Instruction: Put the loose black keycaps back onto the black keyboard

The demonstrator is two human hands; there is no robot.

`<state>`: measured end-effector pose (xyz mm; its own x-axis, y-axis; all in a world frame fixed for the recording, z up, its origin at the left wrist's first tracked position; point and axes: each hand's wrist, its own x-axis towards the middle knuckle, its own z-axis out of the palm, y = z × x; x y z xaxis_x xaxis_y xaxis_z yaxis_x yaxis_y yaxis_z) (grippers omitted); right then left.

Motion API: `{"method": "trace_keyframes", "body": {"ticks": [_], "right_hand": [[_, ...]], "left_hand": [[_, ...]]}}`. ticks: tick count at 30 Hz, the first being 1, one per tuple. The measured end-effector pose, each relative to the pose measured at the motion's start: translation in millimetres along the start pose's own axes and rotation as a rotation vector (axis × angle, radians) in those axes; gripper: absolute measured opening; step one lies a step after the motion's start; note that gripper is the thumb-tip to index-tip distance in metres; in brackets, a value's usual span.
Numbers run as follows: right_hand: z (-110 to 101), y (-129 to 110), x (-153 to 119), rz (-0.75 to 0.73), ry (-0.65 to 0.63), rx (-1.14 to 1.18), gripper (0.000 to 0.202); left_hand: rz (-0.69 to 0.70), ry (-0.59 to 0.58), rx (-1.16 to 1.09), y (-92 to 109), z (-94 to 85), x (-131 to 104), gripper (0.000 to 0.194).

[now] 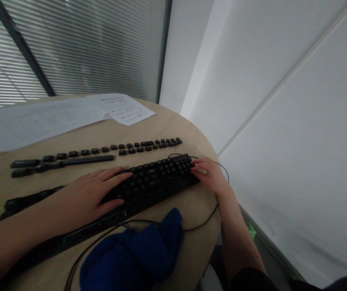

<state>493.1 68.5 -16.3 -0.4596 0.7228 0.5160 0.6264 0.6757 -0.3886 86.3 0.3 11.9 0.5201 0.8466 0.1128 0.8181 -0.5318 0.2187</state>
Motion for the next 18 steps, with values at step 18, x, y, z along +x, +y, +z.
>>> {"method": "trace_keyframes", "body": {"ticks": [18], "right_hand": [[2.8, -2.2, 0.8, 0.128, -0.054, -0.040, 0.008]], "left_hand": [[-0.012, -0.020, 0.020, 1.3, -1.9, 1.4, 0.063]]}}
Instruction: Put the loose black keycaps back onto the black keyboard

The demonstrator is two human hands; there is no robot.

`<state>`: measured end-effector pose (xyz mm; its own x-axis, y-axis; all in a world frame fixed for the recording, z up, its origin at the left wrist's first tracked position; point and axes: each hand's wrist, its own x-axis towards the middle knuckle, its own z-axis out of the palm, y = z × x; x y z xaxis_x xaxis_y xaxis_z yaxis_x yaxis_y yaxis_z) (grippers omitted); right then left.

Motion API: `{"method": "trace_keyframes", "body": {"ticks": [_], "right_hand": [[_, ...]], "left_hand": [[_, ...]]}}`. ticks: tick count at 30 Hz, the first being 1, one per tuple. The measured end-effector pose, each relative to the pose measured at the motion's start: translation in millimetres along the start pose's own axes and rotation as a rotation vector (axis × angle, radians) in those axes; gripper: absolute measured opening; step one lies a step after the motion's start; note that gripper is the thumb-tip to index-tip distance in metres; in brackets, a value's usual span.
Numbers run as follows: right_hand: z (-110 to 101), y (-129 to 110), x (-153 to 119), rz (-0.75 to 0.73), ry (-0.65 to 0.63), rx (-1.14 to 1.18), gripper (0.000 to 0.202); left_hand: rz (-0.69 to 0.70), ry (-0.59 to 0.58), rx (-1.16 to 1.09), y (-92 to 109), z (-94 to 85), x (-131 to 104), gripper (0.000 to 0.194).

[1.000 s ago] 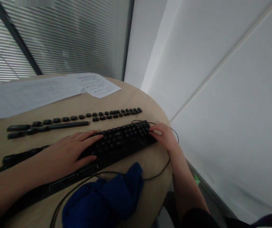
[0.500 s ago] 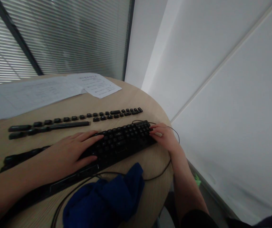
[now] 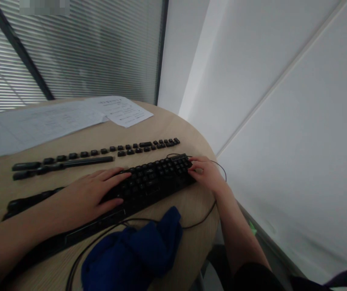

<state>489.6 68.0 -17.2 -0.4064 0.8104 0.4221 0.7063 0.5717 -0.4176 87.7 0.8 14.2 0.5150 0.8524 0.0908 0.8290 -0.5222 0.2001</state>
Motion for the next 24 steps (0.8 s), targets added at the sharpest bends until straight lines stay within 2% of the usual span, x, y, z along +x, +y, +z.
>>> {"method": "trace_keyframes", "body": {"ticks": [2, 5, 7, 9, 15, 21, 24], "right_hand": [[1.4, 2.1, -1.3, -0.002, 0.064, 0.035, 0.010], [0.7, 4.8, -3.4, 0.008, 0.280, 0.105, 0.019], [-0.1, 6.4, -4.7, 0.023, 0.373, 0.128, 0.027], [0.3, 8.1, -5.6, 0.019, 0.349, 0.126, 0.033], [7.5, 12.9, -5.0, -0.050, 0.067, 0.007, 0.032], [8.5, 8.6, -5.1, -0.086, 0.140, -0.054, 0.034], [9.7, 11.9, -9.4, -0.121, 0.136, -0.077, 0.036]], "left_hand": [[0.000, -0.002, -0.005, 0.8, -1.3, -0.3, 0.063], [0.003, -0.006, -0.013, 1.2, -1.8, -0.8, 0.063], [-0.006, -0.005, -0.011, 1.5, -1.7, -1.2, 0.063], [-0.012, -0.010, -0.010, 2.6, -2.3, -1.6, 0.063], [-0.020, -0.039, -0.017, 7.8, -10.0, -3.3, 0.062], [-0.040, -0.052, 0.018, 20.8, -17.4, -7.7, 0.062], [-0.026, -0.014, 0.041, 26.8, -33.2, -13.2, 0.062]]}}
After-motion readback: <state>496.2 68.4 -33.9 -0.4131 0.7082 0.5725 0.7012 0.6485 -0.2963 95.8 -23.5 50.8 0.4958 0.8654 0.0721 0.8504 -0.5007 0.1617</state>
